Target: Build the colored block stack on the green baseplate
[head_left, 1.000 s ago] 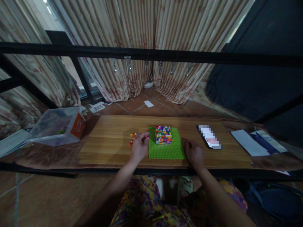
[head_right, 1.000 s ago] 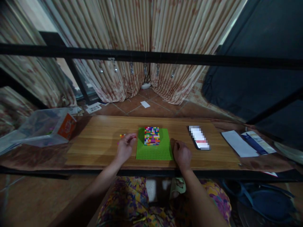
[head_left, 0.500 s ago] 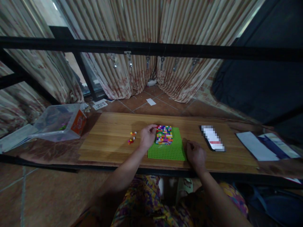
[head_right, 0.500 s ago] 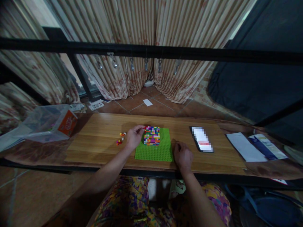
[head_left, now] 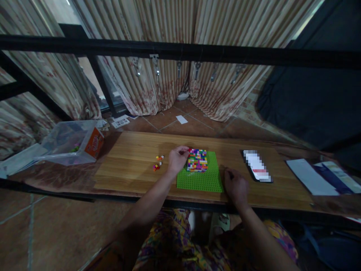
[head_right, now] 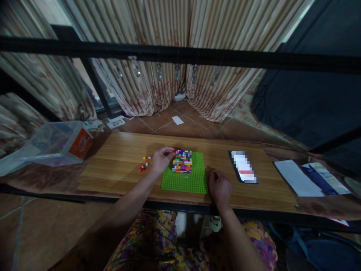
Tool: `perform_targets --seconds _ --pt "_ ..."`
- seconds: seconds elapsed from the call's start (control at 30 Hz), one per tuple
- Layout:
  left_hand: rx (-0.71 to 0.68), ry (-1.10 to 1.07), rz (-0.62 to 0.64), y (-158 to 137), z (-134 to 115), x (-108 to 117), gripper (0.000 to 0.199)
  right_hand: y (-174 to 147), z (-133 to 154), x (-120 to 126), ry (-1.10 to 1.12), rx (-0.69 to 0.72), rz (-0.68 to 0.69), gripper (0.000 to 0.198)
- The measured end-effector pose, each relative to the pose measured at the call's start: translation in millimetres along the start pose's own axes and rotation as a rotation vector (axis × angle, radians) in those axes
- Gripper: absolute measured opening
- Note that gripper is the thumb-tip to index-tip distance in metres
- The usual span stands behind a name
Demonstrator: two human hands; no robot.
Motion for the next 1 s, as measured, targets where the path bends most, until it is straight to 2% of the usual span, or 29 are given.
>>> perform_targets --seconds 0.3,0.47,0.6,0.77,1.0 --pt "0.073 -0.095 0.033 5.4 13.2 3.2 0.021 -0.5 0.3 0.5 0.023 0.002 -0.005 0.035" --pt "0.158 -0.128 0.046 9.4 18.5 0.9 0.023 -0.7 0.2 -0.3 0.022 -0.004 -0.018 0.037" --pt "0.088 -0.078 0.045 13.6 17.8 -5.1 0.023 -0.8 0.5 -0.6 0.027 0.021 -0.039 0.037" --pt "0.047 -0.038 0.13 12.2 16.1 -9.3 0.026 -0.5 0.4 -0.9 0.006 0.011 -0.049 0.034" --pt "0.035 -0.052 0.102 10.5 16.5 -9.2 0.023 -0.7 0.6 -1.1 0.019 0.013 -0.041 0.033"
Point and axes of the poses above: each hand's wrist, its own y-axis towards the middle knuckle, its own x-axis out of the back of the hand, z = x × y, the point moved 1 cm from there along y, towards the middle knuckle, and after that the axes turned 10 degrees about -z, right-handed, at the moved point
